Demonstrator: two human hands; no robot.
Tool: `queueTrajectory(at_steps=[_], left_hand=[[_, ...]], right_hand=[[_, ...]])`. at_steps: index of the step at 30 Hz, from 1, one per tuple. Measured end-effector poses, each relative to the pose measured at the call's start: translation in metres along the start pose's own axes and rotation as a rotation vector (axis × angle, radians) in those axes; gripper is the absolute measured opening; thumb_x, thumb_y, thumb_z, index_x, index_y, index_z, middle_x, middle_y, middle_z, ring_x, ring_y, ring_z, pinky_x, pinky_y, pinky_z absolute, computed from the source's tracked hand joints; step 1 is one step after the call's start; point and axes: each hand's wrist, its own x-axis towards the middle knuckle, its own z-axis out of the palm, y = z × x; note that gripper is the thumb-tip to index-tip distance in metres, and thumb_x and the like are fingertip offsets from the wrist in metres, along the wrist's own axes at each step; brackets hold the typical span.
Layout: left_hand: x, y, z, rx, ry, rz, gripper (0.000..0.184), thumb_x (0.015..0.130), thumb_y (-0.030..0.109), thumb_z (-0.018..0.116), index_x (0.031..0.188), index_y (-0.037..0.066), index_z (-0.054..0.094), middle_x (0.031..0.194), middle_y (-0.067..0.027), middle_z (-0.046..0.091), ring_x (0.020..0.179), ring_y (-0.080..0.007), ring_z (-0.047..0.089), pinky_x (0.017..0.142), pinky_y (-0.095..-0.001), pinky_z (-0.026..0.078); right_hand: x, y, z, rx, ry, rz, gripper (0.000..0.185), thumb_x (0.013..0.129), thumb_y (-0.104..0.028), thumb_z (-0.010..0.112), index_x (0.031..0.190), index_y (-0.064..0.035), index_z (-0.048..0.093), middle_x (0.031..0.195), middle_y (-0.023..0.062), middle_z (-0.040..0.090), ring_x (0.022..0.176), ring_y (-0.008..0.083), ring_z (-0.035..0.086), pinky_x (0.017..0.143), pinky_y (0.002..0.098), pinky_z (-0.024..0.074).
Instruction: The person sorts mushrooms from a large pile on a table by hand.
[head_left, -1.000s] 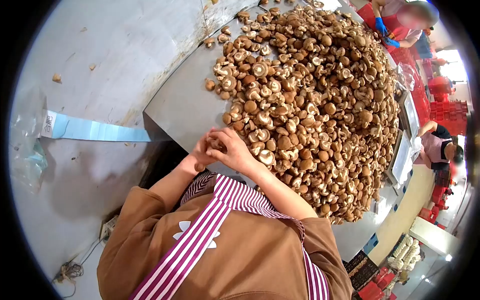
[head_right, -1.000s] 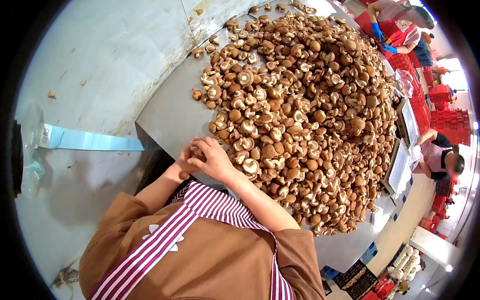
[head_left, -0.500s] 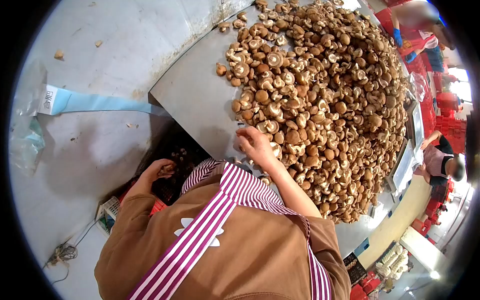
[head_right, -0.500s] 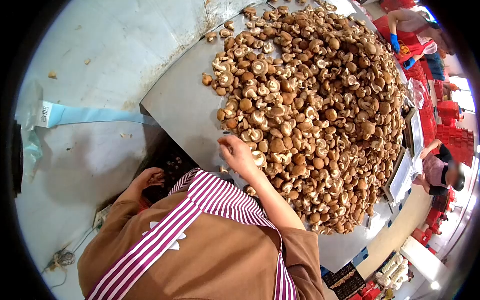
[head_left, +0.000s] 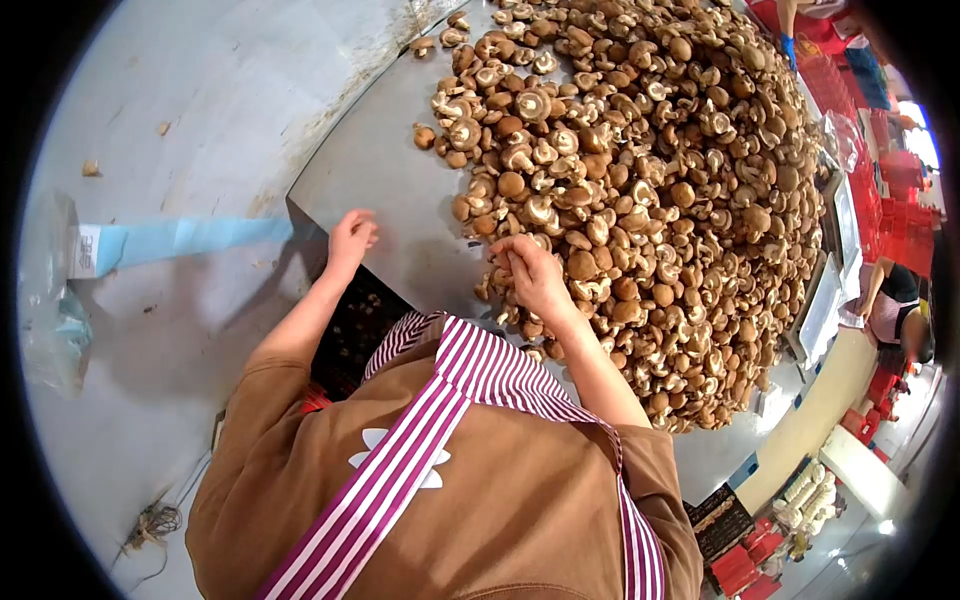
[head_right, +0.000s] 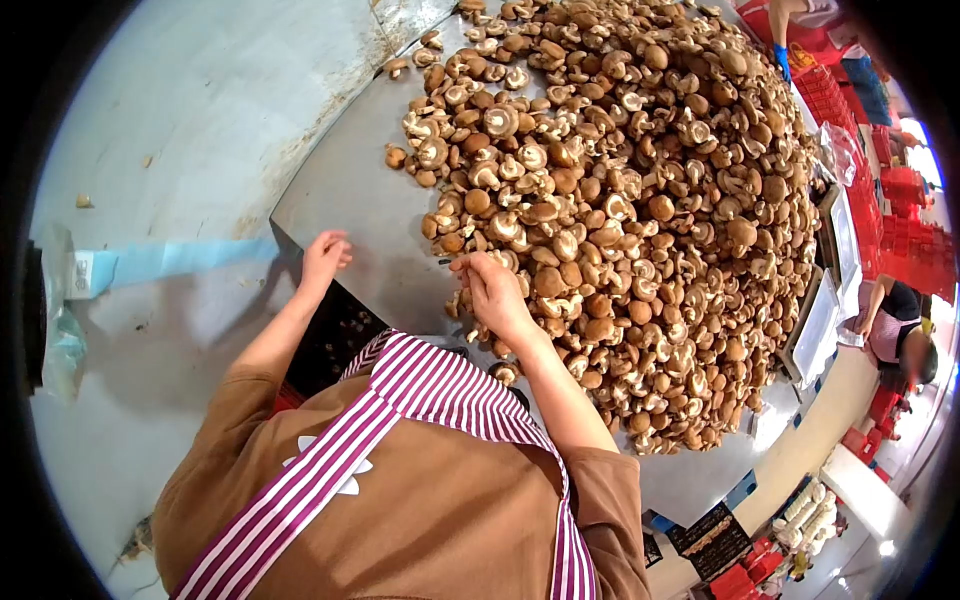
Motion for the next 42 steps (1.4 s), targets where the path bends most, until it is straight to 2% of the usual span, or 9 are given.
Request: queueTrajectory(at_steps=[3, 7, 12, 16, 20, 24, 30, 35, 42], left_hand=[[0.015, 0.065, 0.036, 0.349, -0.036, 0.260, 0.023, 0.094, 0.019, 0.065, 0.110, 0.003, 0.070, 0.103, -0.0105, 0.072, 0.087, -0.0204, 0.070, 0.078, -0.0344, 0.054], [0.057, 0.150, 0.099, 0.331, -0.194, 0.647, 0.028, 0.091, 0.020, 0.067, 0.114, 0.004, 0.069, 0.111, -0.0106, 0.070, 0.095, -0.0223, 0.070, 0.083, -0.0340, 0.054], [0.133, 0.223, 0.207, 0.527, -0.198, 0.946, 0.045, 0.091, 0.029, 0.070, 0.130, 0.009, 0.062, 0.128, -0.0098, 0.062, 0.120, -0.0263, 0.060, 0.099, -0.0409, 0.049], [0.159, 0.213, 0.269, 0.952, -0.180, 0.739, 0.069, 0.088, 0.049, 0.068, 0.145, 0.014, 0.054, 0.153, -0.0111, 0.046, 0.138, -0.0304, 0.046, 0.115, -0.0487, 0.034], [0.120, 0.230, 0.260, 1.020, -0.353, 0.690, 0.071, 0.085, 0.055, 0.068, 0.143, 0.016, 0.056, 0.143, -0.0090, 0.054, 0.134, -0.0291, 0.049, 0.116, -0.0492, 0.028], [0.084, 0.206, 0.242, 0.652, -0.650, 0.614, 0.040, 0.096, 0.028, 0.062, 0.130, 0.008, 0.062, 0.137, -0.0092, 0.058, 0.124, -0.0273, 0.057, 0.106, -0.0419, 0.049], [0.022, 0.156, 0.222, 0.561, -0.527, 1.016, 0.037, 0.094, 0.019, 0.064, 0.127, 0.005, 0.065, 0.142, -0.0127, 0.052, 0.133, -0.0287, 0.048, 0.118, -0.0455, 0.035], [0.003, 0.161, 0.205, 0.485, -0.481, 1.108, 0.036, 0.094, 0.020, 0.066, 0.129, 0.015, 0.067, 0.149, -0.0067, 0.053, 0.145, -0.0294, 0.040, 0.122, -0.0483, 0.031], [0.088, 0.179, 0.193, 0.498, -0.150, 0.945, 0.027, 0.097, 0.019, 0.064, 0.123, 0.013, 0.069, 0.135, -0.0059, 0.064, 0.131, -0.0250, 0.055, 0.115, -0.0446, 0.040]], right_hand=[[-0.005, 0.003, -0.009, -0.048, 0.042, -0.034, 0.020, 0.098, -0.010, 0.063, 0.116, -0.0032, 0.067, 0.105, 0.0168, 0.070, 0.096, 0.0303, 0.069, 0.081, 0.0393, 0.0548], [-0.003, 0.006, -0.017, 0.030, 0.051, 0.109, 0.030, 0.092, -0.018, 0.073, 0.117, -0.0035, 0.067, 0.098, 0.0162, 0.069, 0.087, 0.0276, 0.069, 0.076, 0.0375, 0.0547], [0.009, 0.004, -0.025, 0.052, 0.120, 0.016, 0.026, 0.095, -0.015, 0.069, 0.116, -0.0013, 0.066, 0.100, 0.0171, 0.070, 0.091, 0.0260, 0.070, 0.077, 0.0383, 0.0558], [0.015, -0.008, -0.053, 0.058, 0.156, 0.073, 0.025, 0.096, -0.017, 0.067, 0.116, -0.0012, 0.066, 0.101, 0.0162, 0.071, 0.092, 0.0257, 0.070, 0.078, 0.0377, 0.0560], [0.018, 0.009, -0.087, 0.157, 0.268, 0.358, 0.027, 0.099, -0.019, 0.065, 0.123, -0.0053, 0.065, 0.109, 0.0132, 0.071, 0.094, 0.0212, 0.069, 0.085, 0.0368, 0.0583], [0.046, 0.023, -0.130, 0.187, 0.359, 0.337, 0.025, 0.101, -0.019, 0.061, 0.121, -0.0032, 0.064, 0.111, 0.0134, 0.070, 0.099, 0.0211, 0.069, 0.089, 0.0363, 0.0580], [0.139, 0.071, -0.195, -0.710, 0.446, 0.050, 0.038, 0.099, -0.032, 0.062, 0.126, -0.0059, 0.063, 0.132, 0.0126, 0.062, 0.119, 0.0260, 0.060, 0.097, 0.0476, 0.0481], [0.155, 0.070, -0.169, -0.822, 0.218, 0.373, 0.071, 0.096, -0.059, 0.058, 0.152, -0.0176, 0.045, 0.152, 0.0179, 0.047, 0.142, 0.0365, 0.043, 0.119, 0.0551, 0.0316], [0.064, 0.053, -0.124, -0.910, 0.254, -0.096, 0.036, 0.095, -0.035, 0.065, 0.124, -0.0126, 0.068, 0.142, 0.0125, 0.054, 0.143, 0.0358, 0.039, 0.118, 0.0578, 0.0267]])
